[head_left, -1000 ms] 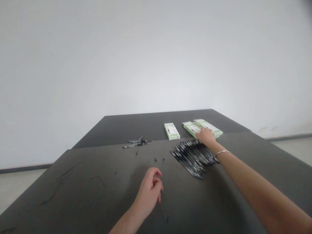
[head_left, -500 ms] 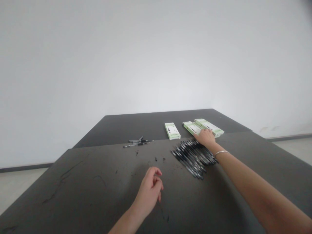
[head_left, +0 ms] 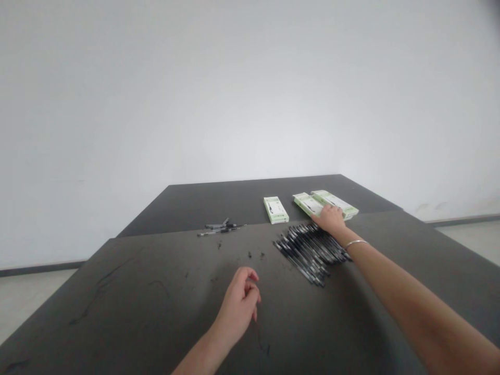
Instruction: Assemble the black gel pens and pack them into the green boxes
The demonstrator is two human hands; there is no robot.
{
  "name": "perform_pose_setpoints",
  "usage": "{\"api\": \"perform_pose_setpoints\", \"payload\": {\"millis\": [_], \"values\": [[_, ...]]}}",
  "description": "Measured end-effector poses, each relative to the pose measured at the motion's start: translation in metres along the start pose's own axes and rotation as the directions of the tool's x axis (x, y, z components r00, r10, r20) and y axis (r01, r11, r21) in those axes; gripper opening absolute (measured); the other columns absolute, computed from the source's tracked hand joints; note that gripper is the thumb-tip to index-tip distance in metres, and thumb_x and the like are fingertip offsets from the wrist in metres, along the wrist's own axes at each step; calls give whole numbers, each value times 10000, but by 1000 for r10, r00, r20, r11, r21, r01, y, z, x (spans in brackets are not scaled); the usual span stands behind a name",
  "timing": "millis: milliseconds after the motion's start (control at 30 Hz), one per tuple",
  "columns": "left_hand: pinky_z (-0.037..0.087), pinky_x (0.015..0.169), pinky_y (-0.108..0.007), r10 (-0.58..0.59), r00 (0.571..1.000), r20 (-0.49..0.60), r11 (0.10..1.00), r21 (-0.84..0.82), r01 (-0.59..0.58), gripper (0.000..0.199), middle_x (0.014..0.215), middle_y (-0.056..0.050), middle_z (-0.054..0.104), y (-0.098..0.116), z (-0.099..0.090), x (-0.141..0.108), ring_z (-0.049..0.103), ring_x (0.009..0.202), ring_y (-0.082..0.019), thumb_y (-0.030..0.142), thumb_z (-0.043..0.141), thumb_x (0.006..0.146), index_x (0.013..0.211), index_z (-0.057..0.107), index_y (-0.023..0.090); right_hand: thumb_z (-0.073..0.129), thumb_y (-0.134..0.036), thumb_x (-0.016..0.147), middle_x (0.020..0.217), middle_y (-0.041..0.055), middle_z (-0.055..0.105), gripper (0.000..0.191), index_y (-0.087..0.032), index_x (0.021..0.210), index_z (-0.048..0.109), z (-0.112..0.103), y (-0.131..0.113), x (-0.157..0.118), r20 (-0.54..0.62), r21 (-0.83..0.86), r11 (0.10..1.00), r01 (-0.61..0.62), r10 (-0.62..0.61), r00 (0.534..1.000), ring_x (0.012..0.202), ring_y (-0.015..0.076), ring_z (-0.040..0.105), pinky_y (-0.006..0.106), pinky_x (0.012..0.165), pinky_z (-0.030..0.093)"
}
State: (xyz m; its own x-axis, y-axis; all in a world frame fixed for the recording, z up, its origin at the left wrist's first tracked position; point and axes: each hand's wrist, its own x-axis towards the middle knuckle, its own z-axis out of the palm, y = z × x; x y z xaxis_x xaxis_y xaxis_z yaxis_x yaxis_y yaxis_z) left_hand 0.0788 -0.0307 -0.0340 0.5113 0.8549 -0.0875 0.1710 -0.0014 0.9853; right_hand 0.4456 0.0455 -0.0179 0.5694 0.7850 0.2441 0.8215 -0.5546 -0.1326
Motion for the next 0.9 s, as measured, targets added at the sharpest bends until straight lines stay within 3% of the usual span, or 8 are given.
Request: {"api": "perform_pose_setpoints", "payload": {"millis": [233, 467, 567, 633, 700, 800, 833, 900], "values": [[364, 421, -184, 30, 999, -18, 999, 39, -29, 166, 614, 83, 472, -4, -2, 2, 439, 397, -68, 135, 424, 754, 903, 425, 209, 616, -428, 808, 1202, 332, 563, 620, 32, 1214, 523, -16, -4, -13, -39, 195, 981, -24, 32, 999, 1217, 427, 470, 497, 1009, 288], [394, 464, -187, 38, 999, -35, 995, 95, -34, 122, 617, 62, 461, -4, 2, 4, 473, 521, -98, 145, 468, 744, 854, 473, 198, 579, -514, 811, 1143, 184, 633, 548, -109, 1179, 545, -34, -4, -59, -1, 559, 829, -1, 3, 1000, 1083, 299, 588, 374, 924, 425], [413, 459, -197, 49, 999, -10, 992, 114, -47, 109, 726, 16, 518, 2, 9, 4, 525, 632, -131, 241, 502, 812, 908, 508, 190, 575, -530, 810, 1099, 142, 651, 501, -143, 1128, 549, -39, -8, -87, 30, 716, 698, 0, -31, 999, 996, 259, 622, 352, 884, 458], [473, 526, -228, 96, 995, 11, 989, 109, -96, 223, 871, -28, 560, 9, 15, 3, 572, 747, -156, 325, 525, 853, 1030, 522, 190, 575, -537, 810, 1060, 123, 661, 473, -163, 1098, 544, -42, -13, -105, 50, 805, 594, 1, -70, 996, 955, 241, 631, 347, 871, 470], [530, 703, -293, 166, 986, 16, 983, 77, -167, 363, 1065, -81, 556, 18, 22, 4, 588, 933, -189, 362, 565, 859, 1174, 484, 201, 560, -554, 819, 1022, 104, 668, 457, -179, 1080, 544, -47, -20, -123, 65, 877, 481, 8, -134, 989, 912, 225, 636, 340, 833, 490], [490, 923, -390, 227, 974, -1, 974, -27, -227, 521, 1267, -138, 474, 32, 31, 8, 527, 1151, -234, 388, 598, 854, 1299, 386, 219, 544, -581, 828, 1004, 68, 666, 427, -217, 1049, 564, -52, -30, -147, 50, 947, 320, 26, -227, 973, 919, 208, 623, 330, 825, 492], [471, 958, -415, 243, 970, -9, 968, -68, -243, 568, 1309, -148, 447, 37, 34, 11, 500, 1199, -249, 401, 611, 847, 1324, 357, 228, 555, -579, 827, 994, 61, 662, 415, -223, 1040, 571, -53, -33, -154, 47, 968, 250, 20, -258, 965, 913, 205, 616, 332, 822, 488], [438, 1000, -451, 275, 961, -18, 951, -139, -275, 673, 1366, -162, 409, 46, 40, 16, 458, 1258, -280, 437, 662, 807, 1357, 330, 235, 613, -530, 822, 980, 54, 652, 369, -226, 1026, 581, -53, -37, -166, 56, 998, 27, -50, -346, 936, 910, 206, 599, 339, 827, 470]]}}
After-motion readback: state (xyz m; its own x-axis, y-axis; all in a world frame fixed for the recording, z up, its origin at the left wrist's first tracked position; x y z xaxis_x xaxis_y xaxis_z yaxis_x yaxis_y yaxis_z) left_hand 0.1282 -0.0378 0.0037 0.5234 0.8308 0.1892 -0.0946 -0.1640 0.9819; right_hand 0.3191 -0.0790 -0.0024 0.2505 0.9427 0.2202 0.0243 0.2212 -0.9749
